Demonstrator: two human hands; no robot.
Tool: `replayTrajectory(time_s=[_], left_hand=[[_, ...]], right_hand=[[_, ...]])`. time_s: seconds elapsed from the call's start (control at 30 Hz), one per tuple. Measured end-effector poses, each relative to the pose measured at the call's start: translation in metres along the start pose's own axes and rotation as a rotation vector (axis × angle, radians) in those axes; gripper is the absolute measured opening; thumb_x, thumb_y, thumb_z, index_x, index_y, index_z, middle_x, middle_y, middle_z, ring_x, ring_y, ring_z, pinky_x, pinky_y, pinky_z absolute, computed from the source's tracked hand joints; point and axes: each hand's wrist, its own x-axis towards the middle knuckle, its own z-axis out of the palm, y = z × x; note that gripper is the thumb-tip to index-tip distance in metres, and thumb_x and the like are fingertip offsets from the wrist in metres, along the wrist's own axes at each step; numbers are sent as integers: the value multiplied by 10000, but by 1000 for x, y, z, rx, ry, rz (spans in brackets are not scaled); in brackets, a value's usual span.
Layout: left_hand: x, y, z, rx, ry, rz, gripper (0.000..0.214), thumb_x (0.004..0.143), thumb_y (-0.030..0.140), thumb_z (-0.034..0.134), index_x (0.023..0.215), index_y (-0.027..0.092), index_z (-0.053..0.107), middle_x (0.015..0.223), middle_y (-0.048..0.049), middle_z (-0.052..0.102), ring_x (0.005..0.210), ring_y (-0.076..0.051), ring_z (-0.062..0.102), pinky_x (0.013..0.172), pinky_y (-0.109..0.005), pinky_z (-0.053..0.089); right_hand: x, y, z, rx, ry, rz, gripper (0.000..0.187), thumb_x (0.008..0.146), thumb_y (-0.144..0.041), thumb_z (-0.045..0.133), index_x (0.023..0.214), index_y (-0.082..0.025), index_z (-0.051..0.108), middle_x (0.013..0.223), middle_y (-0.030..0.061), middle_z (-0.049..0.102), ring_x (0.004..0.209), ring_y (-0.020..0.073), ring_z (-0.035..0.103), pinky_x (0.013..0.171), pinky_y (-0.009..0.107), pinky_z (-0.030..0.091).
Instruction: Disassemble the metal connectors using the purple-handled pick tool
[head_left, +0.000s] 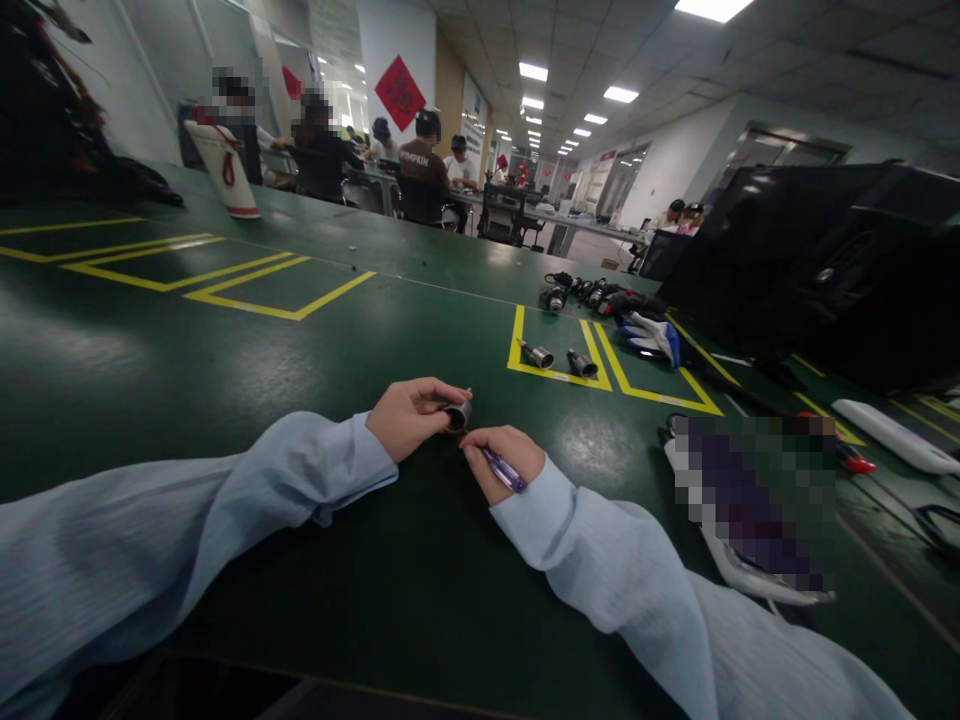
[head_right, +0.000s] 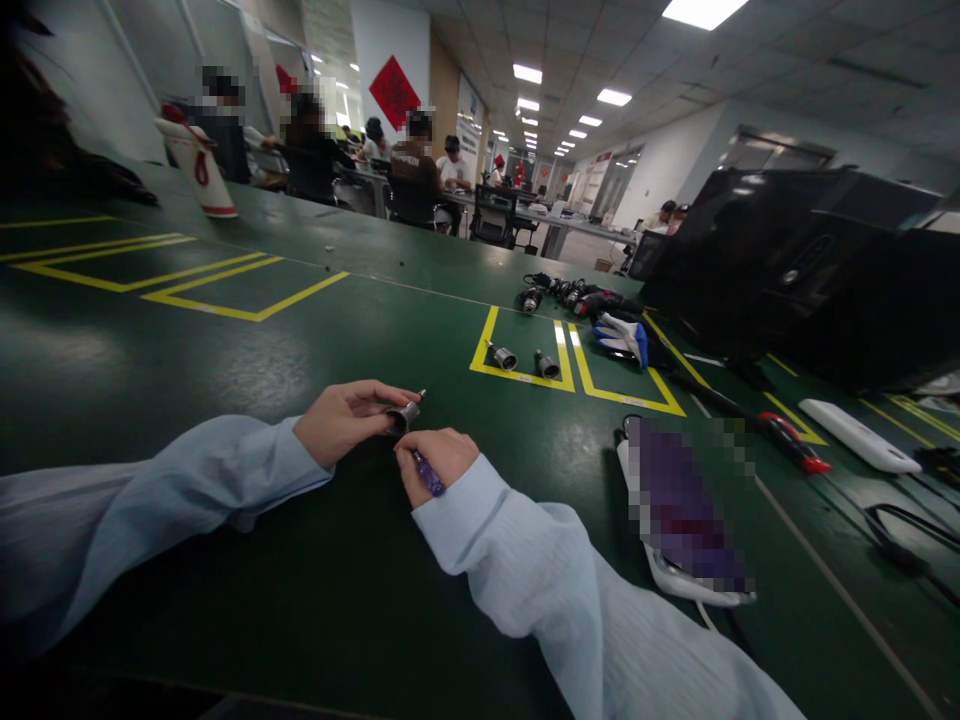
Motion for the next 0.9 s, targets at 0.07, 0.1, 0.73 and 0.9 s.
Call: replayTrajectory(time_s=[0.07, 0.1, 0.73, 0.9], left_hand=[[0, 1, 0, 6, 1, -24, 221, 544, 97, 635, 764, 88, 622, 1000, -122, 657, 825, -208, 648, 776, -367, 528], [0, 1, 0, 7, 2, -38, 227, 544, 97, 638, 770, 87, 621, 1010, -124, 653, 809, -203, 649, 766, -366, 532], [-1, 5, 3, -71, 49, -152, 217, 520, 60, 626, 736, 88, 615, 968, -89, 655, 749, -184, 643, 676, -342, 569], [-4, 10, 7, -75, 54, -183, 201, 513, 64, 630, 712, 83, 610, 981, -94, 644, 754, -192, 640, 696, -378, 564]], right_hand=[[-2, -2, -6, 79, 69, 20, 169, 791, -217, 465, 725, -197, 619, 712, 32, 679, 675, 152, 608, 686, 287, 462], [-2, -2, -9, 118, 103, 41, 190, 794, -231, 462, 686, -191, 612, 670, 31, 666, 643, 147, 600, 664, 284, 459], [-2, 10, 4, 519, 65, 411, 348, 783, -436, 483, 539, -190, 525, 420, -24, 535, 396, 102, 500, 445, 225, 430], [-1, 9, 3, 491, 64, 394, 335, 785, -426, 477, 550, -193, 529, 449, -14, 555, 432, 108, 513, 482, 235, 442]])
